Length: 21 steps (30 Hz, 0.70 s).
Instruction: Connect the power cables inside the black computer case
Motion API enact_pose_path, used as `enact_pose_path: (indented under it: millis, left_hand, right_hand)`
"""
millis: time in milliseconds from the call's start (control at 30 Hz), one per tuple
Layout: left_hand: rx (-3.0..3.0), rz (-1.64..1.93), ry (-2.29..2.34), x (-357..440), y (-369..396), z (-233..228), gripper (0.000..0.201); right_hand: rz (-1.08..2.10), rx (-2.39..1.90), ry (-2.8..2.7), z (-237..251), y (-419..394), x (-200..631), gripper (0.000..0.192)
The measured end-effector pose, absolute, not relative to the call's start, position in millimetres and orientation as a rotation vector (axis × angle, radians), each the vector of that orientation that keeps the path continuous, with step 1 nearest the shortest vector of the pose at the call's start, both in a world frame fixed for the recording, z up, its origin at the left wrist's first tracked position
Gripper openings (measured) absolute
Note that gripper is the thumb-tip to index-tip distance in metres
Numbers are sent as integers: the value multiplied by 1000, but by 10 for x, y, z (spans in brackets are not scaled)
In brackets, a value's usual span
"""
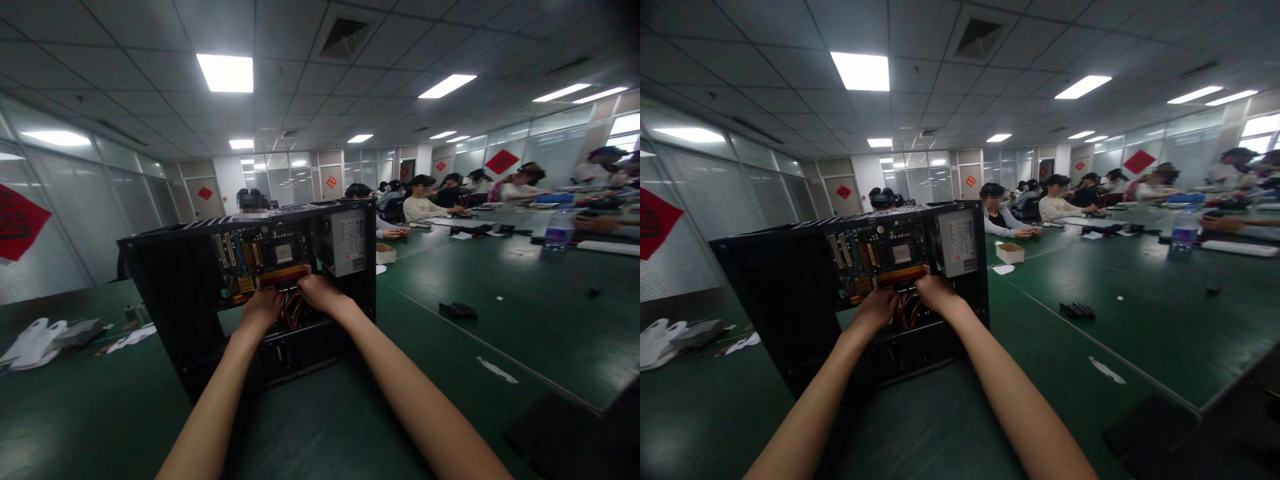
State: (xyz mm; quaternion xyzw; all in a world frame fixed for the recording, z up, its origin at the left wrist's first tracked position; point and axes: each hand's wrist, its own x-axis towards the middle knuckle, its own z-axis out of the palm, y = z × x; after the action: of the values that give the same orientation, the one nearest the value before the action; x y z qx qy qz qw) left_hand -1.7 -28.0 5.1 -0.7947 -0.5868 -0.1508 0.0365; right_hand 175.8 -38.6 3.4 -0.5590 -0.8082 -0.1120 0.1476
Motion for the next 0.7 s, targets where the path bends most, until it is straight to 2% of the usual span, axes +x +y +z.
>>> enact_pose_path:
  millis: [700]
  left_hand:
    - [-2351,-409,-1788,58,-375,122,37]
  right_hand:
    - [-307,-1731,-2241,59,-397,1710,28]
